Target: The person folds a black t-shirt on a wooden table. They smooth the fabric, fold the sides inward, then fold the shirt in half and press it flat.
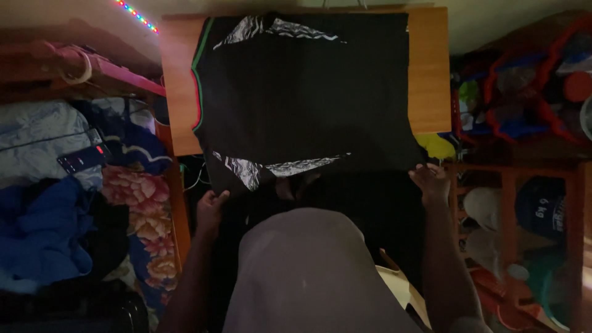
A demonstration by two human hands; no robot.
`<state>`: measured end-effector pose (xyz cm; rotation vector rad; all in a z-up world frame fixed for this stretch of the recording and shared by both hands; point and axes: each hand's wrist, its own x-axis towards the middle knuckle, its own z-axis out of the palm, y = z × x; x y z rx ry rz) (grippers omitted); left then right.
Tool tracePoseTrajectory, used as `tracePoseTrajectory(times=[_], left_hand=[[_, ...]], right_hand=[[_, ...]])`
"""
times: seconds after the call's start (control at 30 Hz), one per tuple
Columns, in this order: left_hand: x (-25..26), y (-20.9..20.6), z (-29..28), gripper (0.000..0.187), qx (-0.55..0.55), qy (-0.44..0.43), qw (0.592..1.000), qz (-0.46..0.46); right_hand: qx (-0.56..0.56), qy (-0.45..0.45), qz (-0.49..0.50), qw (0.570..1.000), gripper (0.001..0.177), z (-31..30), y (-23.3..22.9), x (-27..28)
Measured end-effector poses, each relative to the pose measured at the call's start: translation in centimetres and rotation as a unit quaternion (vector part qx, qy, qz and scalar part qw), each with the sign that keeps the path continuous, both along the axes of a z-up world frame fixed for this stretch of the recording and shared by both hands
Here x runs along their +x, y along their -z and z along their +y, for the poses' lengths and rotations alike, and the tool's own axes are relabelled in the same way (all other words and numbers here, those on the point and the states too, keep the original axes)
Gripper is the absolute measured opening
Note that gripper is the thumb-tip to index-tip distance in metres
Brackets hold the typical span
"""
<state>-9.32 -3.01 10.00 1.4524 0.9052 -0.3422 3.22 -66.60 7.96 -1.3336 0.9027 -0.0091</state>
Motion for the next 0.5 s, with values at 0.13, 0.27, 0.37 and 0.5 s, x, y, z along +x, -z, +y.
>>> tracePoseTrajectory(times=[0.13,0.27,0.37,0.5], left_hand=[[2.3,-1.0,0.8,0.032,-0.009,-0.015,0.998,-0.062],[6.0,-2.5,0.7,0.025,-0.044,-0.064,0.99,-0.12],[10.2,-2.5,0.8,0.02,-0.086,-0.08,0.976,-0.182],[15.0,-0.4,1.6,0.028,0.06,-0.049,0.99,-0.117]], right_hand=[[0.171,0.054,-0.108,0.978,0.038,0.0,-0.7,1.7],[-0.099,-0.127,-0.077,0.984,0.034,-1.0,-0.6,5.1],[-0.015,-0.106,-0.103,0.989,0.037,-1.0,0.3,9.2],[0.057,-0.148,-0.151,0.976,0.036,-0.1,1.1,14.6]])
